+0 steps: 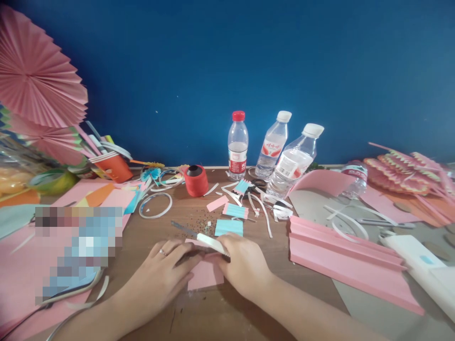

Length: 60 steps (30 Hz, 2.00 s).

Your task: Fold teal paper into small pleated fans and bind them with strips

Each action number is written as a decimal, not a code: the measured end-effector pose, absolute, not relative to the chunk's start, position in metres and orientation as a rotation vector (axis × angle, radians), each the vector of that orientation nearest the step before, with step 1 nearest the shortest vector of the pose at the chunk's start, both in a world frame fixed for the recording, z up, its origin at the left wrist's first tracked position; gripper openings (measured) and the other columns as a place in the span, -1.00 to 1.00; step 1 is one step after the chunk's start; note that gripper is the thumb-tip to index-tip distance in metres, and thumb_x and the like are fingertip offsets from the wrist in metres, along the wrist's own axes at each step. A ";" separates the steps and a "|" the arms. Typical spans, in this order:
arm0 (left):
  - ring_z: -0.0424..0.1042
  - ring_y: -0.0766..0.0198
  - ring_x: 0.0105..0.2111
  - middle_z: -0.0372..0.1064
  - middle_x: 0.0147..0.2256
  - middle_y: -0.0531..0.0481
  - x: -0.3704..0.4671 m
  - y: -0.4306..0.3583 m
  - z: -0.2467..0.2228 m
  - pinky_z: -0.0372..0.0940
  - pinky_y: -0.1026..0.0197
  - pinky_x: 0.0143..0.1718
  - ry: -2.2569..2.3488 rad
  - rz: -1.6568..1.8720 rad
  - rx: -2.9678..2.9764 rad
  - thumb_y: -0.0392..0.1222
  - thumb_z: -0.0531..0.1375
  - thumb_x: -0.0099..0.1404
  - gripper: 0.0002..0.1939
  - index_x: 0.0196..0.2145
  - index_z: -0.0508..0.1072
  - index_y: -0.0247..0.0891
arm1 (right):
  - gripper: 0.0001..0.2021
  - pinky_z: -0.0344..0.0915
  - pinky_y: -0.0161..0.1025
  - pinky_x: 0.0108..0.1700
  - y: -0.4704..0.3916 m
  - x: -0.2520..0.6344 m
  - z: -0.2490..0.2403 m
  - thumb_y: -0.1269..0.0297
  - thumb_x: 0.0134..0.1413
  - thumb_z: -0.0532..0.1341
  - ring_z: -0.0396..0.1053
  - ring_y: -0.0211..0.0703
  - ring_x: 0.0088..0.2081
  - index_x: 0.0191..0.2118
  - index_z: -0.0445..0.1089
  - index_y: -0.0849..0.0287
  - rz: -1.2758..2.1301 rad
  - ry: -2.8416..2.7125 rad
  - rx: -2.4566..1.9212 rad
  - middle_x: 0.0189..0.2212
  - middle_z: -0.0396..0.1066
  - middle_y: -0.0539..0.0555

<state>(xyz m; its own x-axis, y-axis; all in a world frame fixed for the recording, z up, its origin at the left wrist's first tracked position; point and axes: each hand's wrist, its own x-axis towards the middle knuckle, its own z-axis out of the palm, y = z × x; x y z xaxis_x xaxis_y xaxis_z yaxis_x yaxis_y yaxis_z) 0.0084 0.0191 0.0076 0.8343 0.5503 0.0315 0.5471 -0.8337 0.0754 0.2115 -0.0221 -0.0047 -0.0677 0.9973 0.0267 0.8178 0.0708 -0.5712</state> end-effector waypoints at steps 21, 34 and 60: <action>0.24 0.04 -0.05 0.39 -0.29 0.05 0.005 0.021 0.007 0.05 -0.04 -0.11 0.889 0.091 2.964 -0.21 0.04 0.27 -0.87 -0.28 0.39 -0.11 | -0.87 -0.05 -0.38 -0.50 -0.015 0.204 0.001 0.49 -0.20 0.04 0.19 -0.30 -0.53 -0.62 0.22 0.17 0.565 -2.116 -1.854 -0.57 0.29 -0.06; 0.25 0.18 -0.12 0.37 -0.17 0.08 0.003 0.023 0.008 0.04 0.09 -0.12 0.874 0.087 2.949 -0.19 0.07 0.26 -0.79 -0.16 0.40 -0.01 | -0.65 0.04 -0.39 -0.43 -0.023 0.209 0.011 0.52 -0.17 -0.02 0.21 -0.29 -0.46 -0.35 0.40 -0.01 0.790 -2.054 -1.632 -0.53 0.25 -0.08; 0.15 0.15 -0.05 0.23 0.01 0.11 -0.011 0.024 0.014 -0.03 0.04 -0.07 0.766 0.026 2.905 -0.03 0.05 0.26 -0.54 0.11 0.10 0.05 | -0.71 0.03 -0.28 -0.32 -0.018 0.228 -0.003 0.49 -0.14 0.09 0.14 -0.21 -0.38 -0.30 0.46 0.04 0.501 -2.348 -1.578 -0.48 0.23 0.00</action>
<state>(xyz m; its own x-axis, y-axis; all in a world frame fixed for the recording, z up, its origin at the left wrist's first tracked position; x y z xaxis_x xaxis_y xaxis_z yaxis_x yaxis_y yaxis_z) -0.0107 0.0239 0.0144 0.8703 0.4922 -0.0185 0.4899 -0.8610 0.1369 0.2277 -0.0183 -0.0026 -0.3714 0.9280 0.0291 0.8354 0.3476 -0.4258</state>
